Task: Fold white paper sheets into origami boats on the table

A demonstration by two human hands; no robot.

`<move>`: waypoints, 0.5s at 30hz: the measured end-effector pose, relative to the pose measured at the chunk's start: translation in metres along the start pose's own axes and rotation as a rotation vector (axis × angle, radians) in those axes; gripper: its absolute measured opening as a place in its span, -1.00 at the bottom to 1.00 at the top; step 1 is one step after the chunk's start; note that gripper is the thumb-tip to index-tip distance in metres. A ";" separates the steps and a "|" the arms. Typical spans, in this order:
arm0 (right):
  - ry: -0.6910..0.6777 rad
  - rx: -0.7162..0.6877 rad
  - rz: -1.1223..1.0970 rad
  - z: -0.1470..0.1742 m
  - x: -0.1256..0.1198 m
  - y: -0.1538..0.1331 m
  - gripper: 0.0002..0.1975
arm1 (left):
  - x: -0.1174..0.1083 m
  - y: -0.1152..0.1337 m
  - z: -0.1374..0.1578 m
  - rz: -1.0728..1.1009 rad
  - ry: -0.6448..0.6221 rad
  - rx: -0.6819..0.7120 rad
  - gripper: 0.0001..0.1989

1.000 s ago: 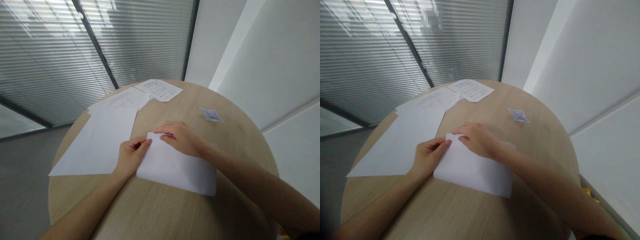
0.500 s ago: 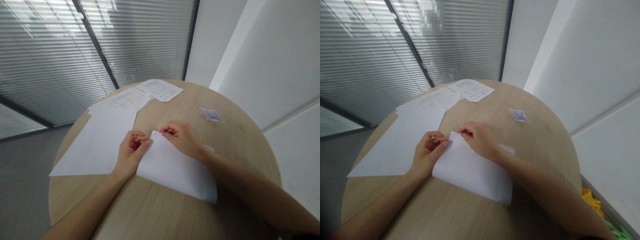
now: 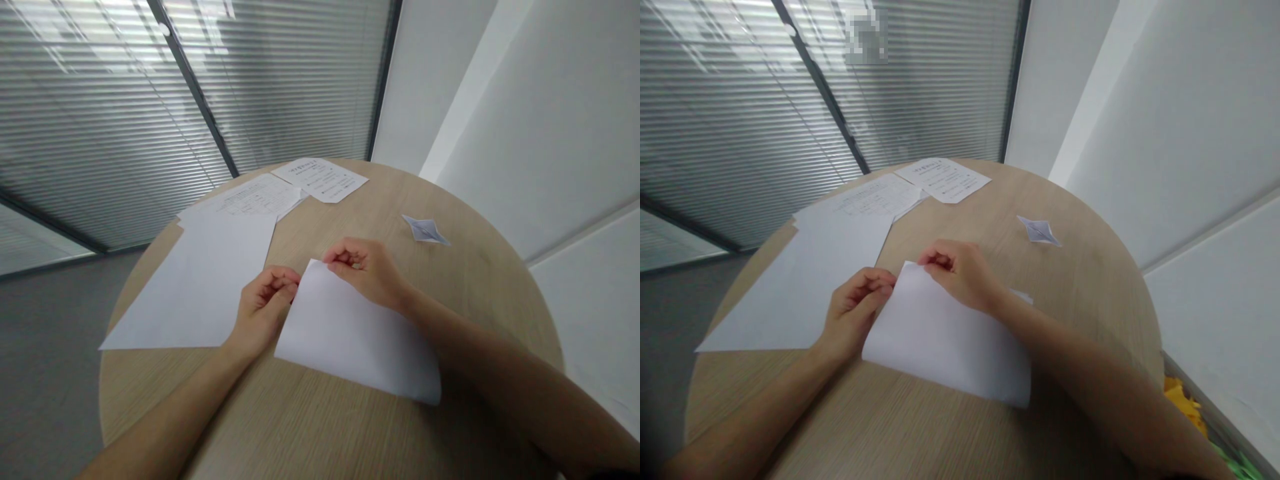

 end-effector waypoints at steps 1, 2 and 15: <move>-0.007 0.013 -0.021 0.000 0.000 0.001 -0.93 | 0.001 0.000 0.000 0.007 -0.008 -0.005 -0.93; -0.013 0.023 -0.038 0.000 0.001 0.002 -0.94 | 0.001 -0.001 0.000 0.010 -0.009 -0.008 -0.93; -0.045 0.118 -0.157 0.000 0.002 0.002 -0.97 | -0.001 -0.005 0.000 -0.050 -0.019 -0.051 -0.81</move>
Point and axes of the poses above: each hand's wrist, its own z-axis away from the middle knuckle, its own x-axis out of the palm, y = z × x, the point moved 7 cm from there along -z, towards the middle knuckle, and after that the axes turned 8 degrees about y, right-handed, at the moved point
